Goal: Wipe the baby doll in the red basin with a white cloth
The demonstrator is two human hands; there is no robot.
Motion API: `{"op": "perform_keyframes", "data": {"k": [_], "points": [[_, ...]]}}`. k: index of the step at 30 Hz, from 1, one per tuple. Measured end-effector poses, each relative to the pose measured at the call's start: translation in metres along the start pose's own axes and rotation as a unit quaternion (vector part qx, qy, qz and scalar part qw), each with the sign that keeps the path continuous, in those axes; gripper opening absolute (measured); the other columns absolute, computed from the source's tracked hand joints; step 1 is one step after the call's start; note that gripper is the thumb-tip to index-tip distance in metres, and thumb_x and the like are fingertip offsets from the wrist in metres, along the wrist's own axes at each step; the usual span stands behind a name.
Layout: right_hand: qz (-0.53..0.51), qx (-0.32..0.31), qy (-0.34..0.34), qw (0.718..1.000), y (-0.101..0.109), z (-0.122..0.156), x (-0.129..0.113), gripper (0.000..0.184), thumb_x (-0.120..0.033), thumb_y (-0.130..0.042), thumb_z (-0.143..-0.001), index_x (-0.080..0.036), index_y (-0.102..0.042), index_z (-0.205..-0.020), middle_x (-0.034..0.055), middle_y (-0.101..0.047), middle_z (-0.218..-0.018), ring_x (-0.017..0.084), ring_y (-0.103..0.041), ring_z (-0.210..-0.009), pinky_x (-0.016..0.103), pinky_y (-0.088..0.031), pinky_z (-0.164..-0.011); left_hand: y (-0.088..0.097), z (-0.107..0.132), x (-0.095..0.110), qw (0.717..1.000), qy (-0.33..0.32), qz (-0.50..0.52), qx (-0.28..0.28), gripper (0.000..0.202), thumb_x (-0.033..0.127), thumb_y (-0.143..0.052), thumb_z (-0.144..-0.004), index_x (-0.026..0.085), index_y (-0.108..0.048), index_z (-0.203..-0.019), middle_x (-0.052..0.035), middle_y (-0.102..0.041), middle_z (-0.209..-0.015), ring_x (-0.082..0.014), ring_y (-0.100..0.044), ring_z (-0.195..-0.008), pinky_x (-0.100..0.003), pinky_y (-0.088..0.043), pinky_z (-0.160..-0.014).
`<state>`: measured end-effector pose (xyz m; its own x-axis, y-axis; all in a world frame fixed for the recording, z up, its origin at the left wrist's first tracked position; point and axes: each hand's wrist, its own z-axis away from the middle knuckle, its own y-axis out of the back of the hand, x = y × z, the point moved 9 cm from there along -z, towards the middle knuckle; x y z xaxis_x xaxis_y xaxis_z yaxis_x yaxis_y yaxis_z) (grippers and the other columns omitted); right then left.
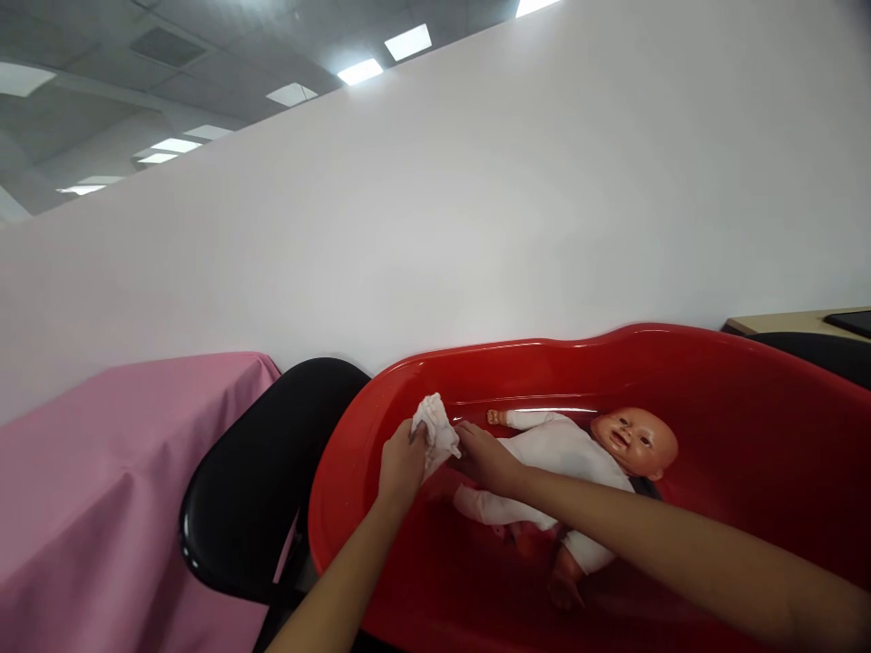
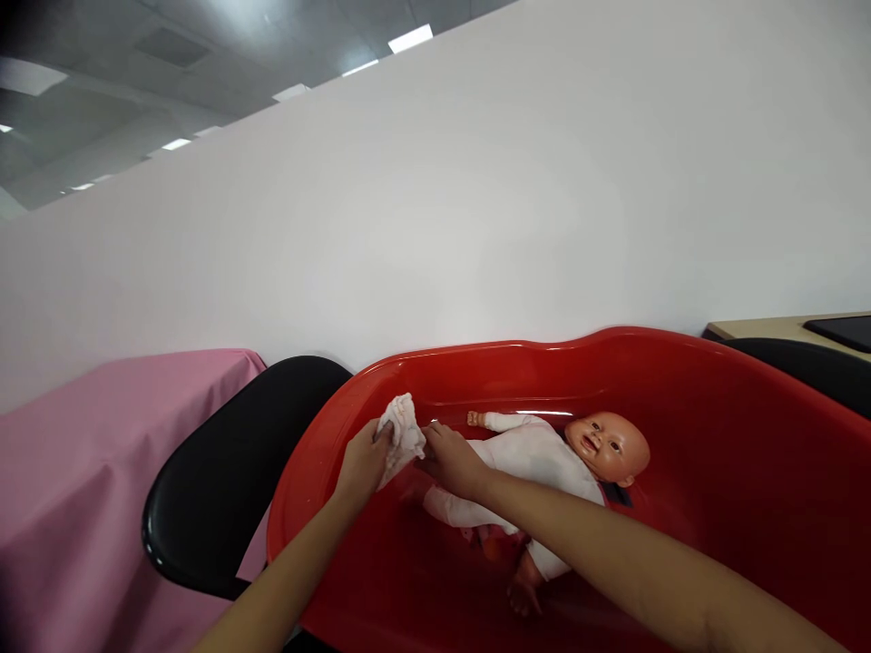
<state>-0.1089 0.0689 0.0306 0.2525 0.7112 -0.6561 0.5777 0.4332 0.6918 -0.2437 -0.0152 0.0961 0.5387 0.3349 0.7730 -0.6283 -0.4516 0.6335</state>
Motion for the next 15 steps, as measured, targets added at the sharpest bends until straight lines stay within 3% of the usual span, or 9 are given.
{"op": "perform_keyframes", "data": {"k": [4, 7, 11, 15], "points": [[-0.002, 0.003, -0.01, 1.0, 0.009, 0.004, -0.002, 0.033, -0.027, -0.071, -0.088, -0.023, -0.059, -0.118, 0.0072, -0.064, -0.118, 0.025, -0.061, -0.105, 0.041, -0.051, -0.096, 0.035, -0.002, -0.008, 0.993, 0.021, 0.022, 0.117, 0.038, 0.051, -0.042, -0.101, 0.022, -0.066, -0.101, -0.0098, -0.076, -0.102, -0.0257, -0.068, -0.092, -0.033, -0.047, -0.078], [-0.017, 0.008, -0.017, 1.0, 0.015, 0.003, -0.004, 0.03, -0.027, -0.069, -0.089, -0.024, -0.06, -0.117, 0.0071, -0.065, -0.117, 0.025, -0.062, -0.104, 0.042, -0.05, -0.096, 0.04, -0.001, -0.017, 0.99, 0.033, 0.041, 0.129, 0.044, 0.058, -0.042, -0.099, 0.021, -0.066, -0.096, -0.0082, -0.074, -0.094, -0.0257, -0.066, -0.086, -0.033, -0.046, -0.073], [-0.014, 0.008, -0.024, 1.0, 0.013, 0.001, -0.003, 0.029, -0.028, -0.068, -0.089, -0.024, -0.06, -0.116, 0.0066, -0.065, -0.116, 0.024, -0.062, -0.104, 0.042, -0.05, -0.096, 0.017, -0.001, -0.017, 0.988, 0.01, 0.139, 0.066, 0.044, 0.059, -0.046, -0.098, 0.02, -0.064, -0.089, -0.0044, -0.068, -0.084, -0.0194, -0.061, -0.076, -0.029, -0.045, -0.067], [-0.019, 0.015, -0.022, 0.999, 0.009, -0.001, 0.001, 0.032, -0.03, -0.068, -0.09, -0.026, -0.059, -0.121, 0.0065, -0.064, -0.12, 0.024, -0.062, -0.109, 0.041, -0.051, -0.099, -0.013, 0.003, -0.006, 0.969, 0.009, 0.24, -0.054, 0.05, 0.065, -0.048, -0.096, 0.018, -0.066, -0.091, -0.0013, -0.061, -0.075, -0.0136, -0.05, -0.062, -0.027, -0.04, -0.057]]}}
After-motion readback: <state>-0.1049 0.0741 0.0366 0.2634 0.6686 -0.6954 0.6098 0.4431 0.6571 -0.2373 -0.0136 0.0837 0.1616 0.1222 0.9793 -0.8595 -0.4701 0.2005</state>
